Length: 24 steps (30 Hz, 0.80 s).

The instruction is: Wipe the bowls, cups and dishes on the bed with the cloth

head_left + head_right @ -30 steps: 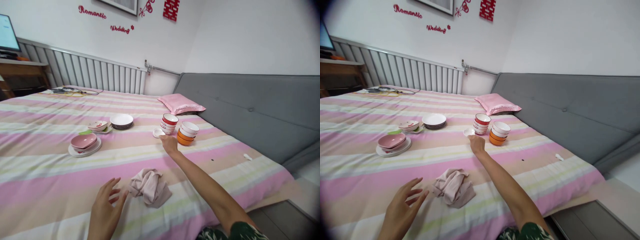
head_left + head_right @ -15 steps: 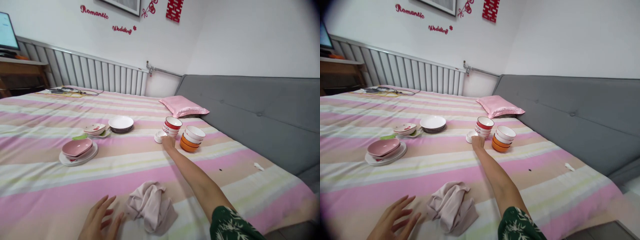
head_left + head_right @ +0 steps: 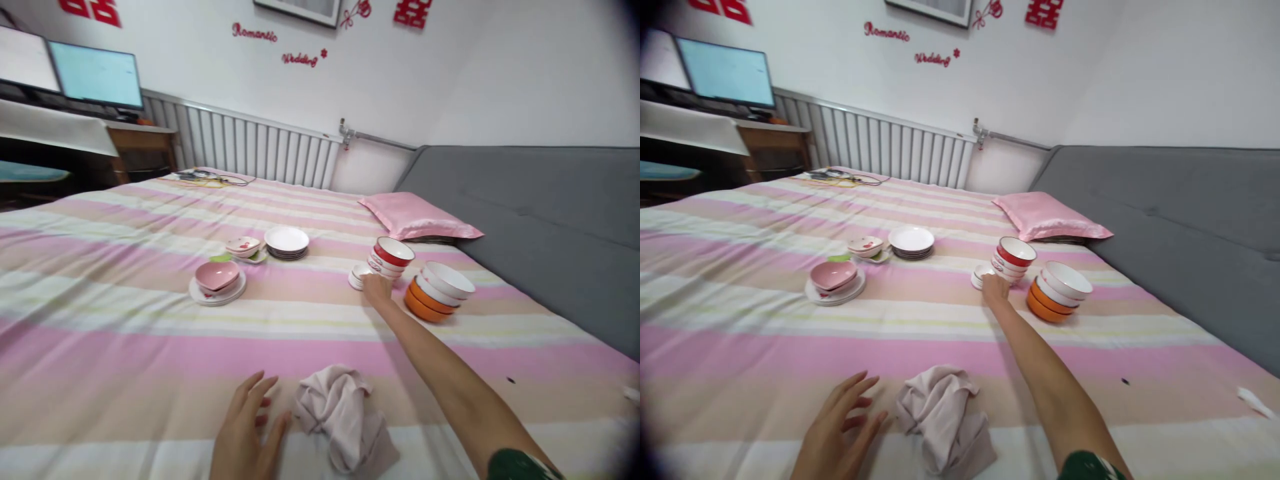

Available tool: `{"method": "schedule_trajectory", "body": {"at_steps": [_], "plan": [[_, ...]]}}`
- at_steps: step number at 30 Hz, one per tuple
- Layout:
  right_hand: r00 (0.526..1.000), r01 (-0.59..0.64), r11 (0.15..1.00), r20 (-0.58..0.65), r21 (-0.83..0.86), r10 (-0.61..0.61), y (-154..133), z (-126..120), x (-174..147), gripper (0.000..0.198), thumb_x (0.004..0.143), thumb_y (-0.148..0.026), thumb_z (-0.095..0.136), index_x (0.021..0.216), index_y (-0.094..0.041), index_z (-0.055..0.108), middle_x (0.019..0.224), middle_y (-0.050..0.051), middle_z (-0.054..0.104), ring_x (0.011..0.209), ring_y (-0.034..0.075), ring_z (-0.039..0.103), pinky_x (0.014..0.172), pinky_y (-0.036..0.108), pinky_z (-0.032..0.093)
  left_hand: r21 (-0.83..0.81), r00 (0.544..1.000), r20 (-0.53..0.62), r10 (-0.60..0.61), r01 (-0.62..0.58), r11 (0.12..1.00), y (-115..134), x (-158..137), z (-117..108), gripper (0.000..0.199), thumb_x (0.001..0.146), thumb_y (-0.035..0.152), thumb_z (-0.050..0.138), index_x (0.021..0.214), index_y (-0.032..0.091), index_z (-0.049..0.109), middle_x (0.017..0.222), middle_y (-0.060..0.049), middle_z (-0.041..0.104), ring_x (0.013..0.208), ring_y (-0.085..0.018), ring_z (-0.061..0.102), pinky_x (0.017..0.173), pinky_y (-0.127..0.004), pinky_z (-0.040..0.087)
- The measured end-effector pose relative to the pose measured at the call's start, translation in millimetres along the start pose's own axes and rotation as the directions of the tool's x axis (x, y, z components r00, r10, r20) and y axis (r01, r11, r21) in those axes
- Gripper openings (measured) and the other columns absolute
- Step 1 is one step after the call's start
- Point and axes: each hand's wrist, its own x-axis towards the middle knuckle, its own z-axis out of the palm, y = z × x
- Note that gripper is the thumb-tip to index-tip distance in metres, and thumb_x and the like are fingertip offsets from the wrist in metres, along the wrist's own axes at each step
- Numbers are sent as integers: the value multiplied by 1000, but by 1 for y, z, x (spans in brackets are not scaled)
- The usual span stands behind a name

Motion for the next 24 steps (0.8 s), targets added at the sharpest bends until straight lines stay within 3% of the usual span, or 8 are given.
{"method": "schedule_trajectory", "body": {"at_steps": [7,10,13,18,24], "plan": [[999,37,994,-23,-99,-40,-14,1,-21,29,90,-30,50,113,-15,57,110,12,61,104,26,57,89,47,43,22,999,47,-24,23,999,1,-7,-8,33,77,30,56,109,23,62,122,-13,54,81,-19,65,67,-35,59],[995,76,996,-68,-48,-79,-35,-5,-26,35,91,-27,44,123,-20,53,115,14,61,111,31,54,92,49,38,3,998,45,-47,47,999,4,-11,-7,33,76,28,56,109,23,62,123,-13,53,81,-19,64,68,-35,58],[994,91,995,-59,45,-88,-67,-9,-23,36,90,-31,45,125,-24,52,113,10,63,113,29,53,93,44,39,-37,997,-33,-63,62,997,6,-14,-2,32,75,28,55,106,24,62,123,-12,53,79,-19,64,67,-37,57],[981,89,959,142,268,-130,-134,-1,-17,31,89,-35,52,114,-16,55,114,8,58,98,20,59,84,41,49,-88,994,-92,-66,58,994,4,-15,1,30,73,30,55,102,24,64,120,-13,55,75,-20,63,63,-37,56],[881,89,855,360,511,-307,-222,27,-37,30,89,-32,53,114,-15,53,111,8,58,93,18,60,78,38,52,-123,994,-76,-76,66,990,2,-16,-1,31,73,28,54,102,22,63,119,-15,55,72,-19,64,62,-35,55]]}}
